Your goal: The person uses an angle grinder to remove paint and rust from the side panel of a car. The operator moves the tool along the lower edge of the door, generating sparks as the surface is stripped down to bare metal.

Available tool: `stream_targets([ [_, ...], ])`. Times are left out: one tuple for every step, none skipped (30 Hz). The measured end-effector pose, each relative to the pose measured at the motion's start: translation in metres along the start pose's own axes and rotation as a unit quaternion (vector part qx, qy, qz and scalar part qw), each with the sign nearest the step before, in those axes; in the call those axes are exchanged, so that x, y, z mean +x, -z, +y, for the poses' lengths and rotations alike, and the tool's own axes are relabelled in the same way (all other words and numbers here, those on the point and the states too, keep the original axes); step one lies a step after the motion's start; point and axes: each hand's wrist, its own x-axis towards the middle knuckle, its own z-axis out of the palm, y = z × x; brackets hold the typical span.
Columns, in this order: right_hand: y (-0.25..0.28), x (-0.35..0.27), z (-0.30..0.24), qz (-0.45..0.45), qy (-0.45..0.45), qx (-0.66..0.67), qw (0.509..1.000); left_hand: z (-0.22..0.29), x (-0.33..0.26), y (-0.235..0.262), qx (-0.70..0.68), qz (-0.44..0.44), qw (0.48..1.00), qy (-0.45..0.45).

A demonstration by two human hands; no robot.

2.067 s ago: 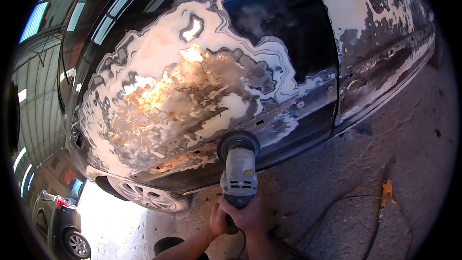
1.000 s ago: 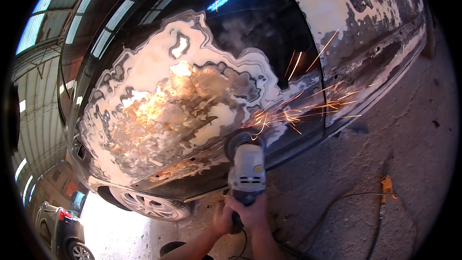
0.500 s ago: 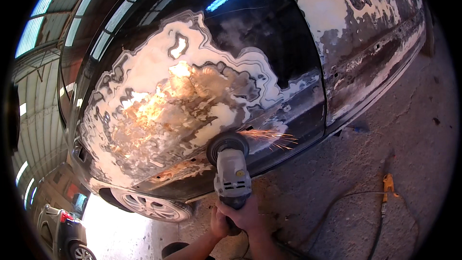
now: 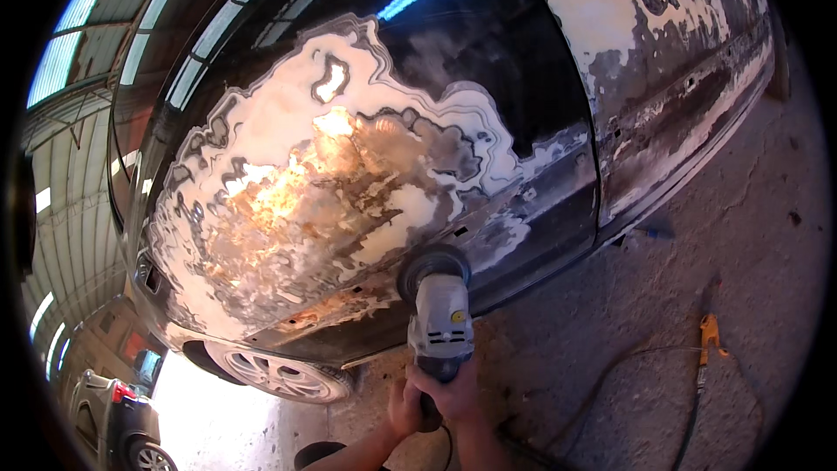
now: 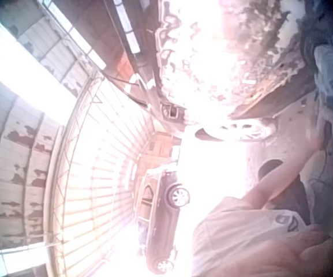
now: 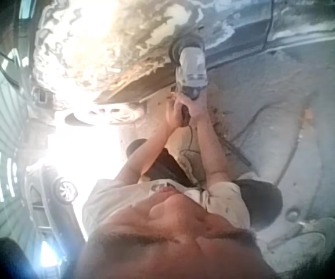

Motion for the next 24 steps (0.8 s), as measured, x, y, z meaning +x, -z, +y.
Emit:
stream_targets([
  [-0.002, 0.002, -0.004, 0.018, 0.002, 0.004, 1.000, 0.003, 0.004, 0.002, 0.030, -0.010, 0.999, -0.002],
  [-0.003, 0.003, -0.007, 0.037, 0.003, 0.008, 0.999, 0.004, 0.005, 0.003, 0.060, -0.020, 0.998, -0.005],
  [-0.004, 0.003, -0.010, 0.040, 0.009, 0.009, 0.999, -0.002, 0.006, 0.003, 0.100, -0.029, 0.994, -0.039],
  [-0.004, 0.004, -0.013, 0.043, 0.014, 0.011, 0.999, -0.009, 0.009, 0.003, 0.140, -0.037, 0.987, -0.073],
  [-0.005, 0.004, -0.015, 0.047, 0.019, 0.012, 0.999, -0.013, 0.007, 0.001, 0.148, -0.029, 0.985, -0.083],
  [-0.004, 0.004, -0.016, 0.049, 0.027, 0.000, 0.998, -0.007, 0.009, -0.002, 0.155, -0.022, 0.983, -0.093],
  [-0.003, 0.003, -0.016, 0.051, 0.035, -0.012, 0.998, 0.008, 0.006, -0.007, 0.131, 0.002, 0.988, -0.079],
  [-0.002, 0.002, -0.017, 0.053, 0.043, -0.024, 0.997, 0.010, 0.006, -0.009, 0.100, 0.007, 0.994, -0.053],
  [-0.002, 0.001, -0.017, 0.050, 0.030, -0.026, 0.998, 0.012, 0.005, -0.010, 0.072, 0.015, 0.997, -0.026],
  [-0.003, 0.000, -0.018, 0.048, 0.017, -0.028, 0.998, 0.001, 0.005, -0.009, 0.037, 0.006, 0.999, 0.014],
  [-0.003, -0.001, -0.019, 0.045, 0.004, -0.030, 0.999, -0.005, 0.004, -0.007, 0.003, -0.003, 0.999, 0.054],
  [-0.002, 0.001, -0.019, 0.052, 0.012, -0.022, 0.998, 0.000, 0.006, -0.007, 0.034, -0.013, 0.998, 0.049],
  [-0.001, 0.005, -0.020, 0.057, 0.021, -0.013, 0.998, 0.012, 0.009, -0.006, 0.065, -0.022, 0.997, 0.042],
  [0.000, 0.007, -0.020, 0.062, 0.029, -0.004, 0.998, 0.019, 0.013, -0.006, 0.069, -0.032, 0.996, 0.047],
  [0.003, 0.009, -0.019, 0.062, 0.030, 0.000, 0.998, 0.026, 0.016, -0.007, 0.071, -0.042, 0.995, 0.051],
  [0.006, 0.010, -0.017, 0.063, 0.030, 0.003, 0.998, 0.030, 0.019, -0.008, 0.046, -0.053, 0.995, 0.066],
  [0.007, 0.010, -0.016, 0.063, 0.031, 0.007, 0.998, 0.031, 0.020, -0.009, 0.020, -0.064, 0.994, 0.081],
  [0.007, 0.008, -0.017, 0.061, 0.022, -0.013, 0.998, 0.029, 0.017, -0.011, 0.030, -0.040, 0.998, 0.048],
  [0.004, 0.005, -0.019, 0.060, 0.014, -0.034, 0.998, 0.023, 0.012, -0.013, 0.041, -0.016, 0.999, 0.014],
  [0.002, 0.003, -0.021, 0.059, 0.006, -0.054, 0.997, 0.020, 0.009, -0.015, 0.051, 0.009, 0.998, -0.019],
  [0.000, 0.002, -0.021, 0.067, 0.006, -0.043, 0.997, 0.017, 0.010, -0.014, 0.014, -0.012, 1.000, 0.015],
  [-0.001, 0.002, -0.022, 0.076, 0.007, -0.033, 0.997, 0.015, 0.011, -0.011, -0.022, -0.033, 0.998, 0.050],
  [-0.002, 0.003, -0.024, 0.084, 0.007, -0.022, 0.996, 0.014, 0.012, -0.010, -0.058, -0.054, 0.993, 0.085],
  [-0.002, 0.005, -0.026, 0.086, 0.010, -0.023, 0.996, 0.020, 0.014, -0.010, -0.049, -0.054, 0.994, 0.085],
])
